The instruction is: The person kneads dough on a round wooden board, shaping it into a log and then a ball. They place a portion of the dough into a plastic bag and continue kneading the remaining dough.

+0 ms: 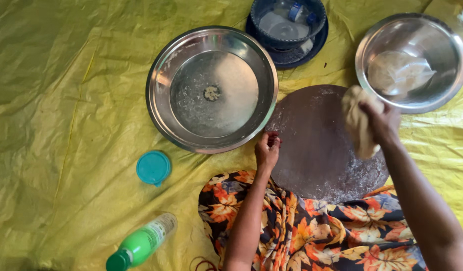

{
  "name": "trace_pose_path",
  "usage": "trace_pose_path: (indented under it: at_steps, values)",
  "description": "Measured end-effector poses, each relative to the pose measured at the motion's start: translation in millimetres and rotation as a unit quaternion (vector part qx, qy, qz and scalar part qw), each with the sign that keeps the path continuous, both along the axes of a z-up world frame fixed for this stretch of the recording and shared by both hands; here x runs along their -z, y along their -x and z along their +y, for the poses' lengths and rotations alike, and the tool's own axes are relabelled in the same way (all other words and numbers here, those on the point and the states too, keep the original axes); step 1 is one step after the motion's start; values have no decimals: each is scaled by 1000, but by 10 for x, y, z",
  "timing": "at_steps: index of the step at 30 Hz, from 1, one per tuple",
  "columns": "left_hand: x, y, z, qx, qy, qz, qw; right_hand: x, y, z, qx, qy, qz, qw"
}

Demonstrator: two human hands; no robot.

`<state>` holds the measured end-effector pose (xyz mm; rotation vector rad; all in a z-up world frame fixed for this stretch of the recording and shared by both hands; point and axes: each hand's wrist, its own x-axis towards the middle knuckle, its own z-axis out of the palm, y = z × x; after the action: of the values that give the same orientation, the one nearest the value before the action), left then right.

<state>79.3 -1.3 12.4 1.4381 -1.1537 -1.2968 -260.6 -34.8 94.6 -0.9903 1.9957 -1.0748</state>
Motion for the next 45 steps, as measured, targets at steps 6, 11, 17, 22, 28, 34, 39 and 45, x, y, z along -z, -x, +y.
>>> trace_pose_path:
  at_steps: [6, 11, 17, 22, 28, 34, 39, 45]
  values:
    - [107, 69, -45, 10, -3, 24, 1000, 195, -396, -409, 9, -71, 262, 963]
    - [95, 11, -51, -5, 4, 22, 1000, 533, -1320, -388, -110, -136, 459, 871]
    - [-221, -17, -3, -56, 196, -70, 977, 521, -2088, 474, -348, 30, 493, 797]
    - [-386, -144, 125, -86, 200, -67, 974, 284, -1561, 920, -607, 115, 470, 630]
    - [-270, -155, 113, -109, 192, 15, 975, 5, -535, 1252, -630, -69, 467, 616]
    - [-140, -202, 203, -146, 187, 26, 971, 75, -261, 1326, -275, -138, 536, 786]
    - [-178, -138, 137, -152, 187, 17, 970, 60, -976, 1368, -191, -223, 504, 813]
    - [-94, -216, 348, -138, 175, 1, 975, -365, -1863, 1403, -398, -239, 334, 820]
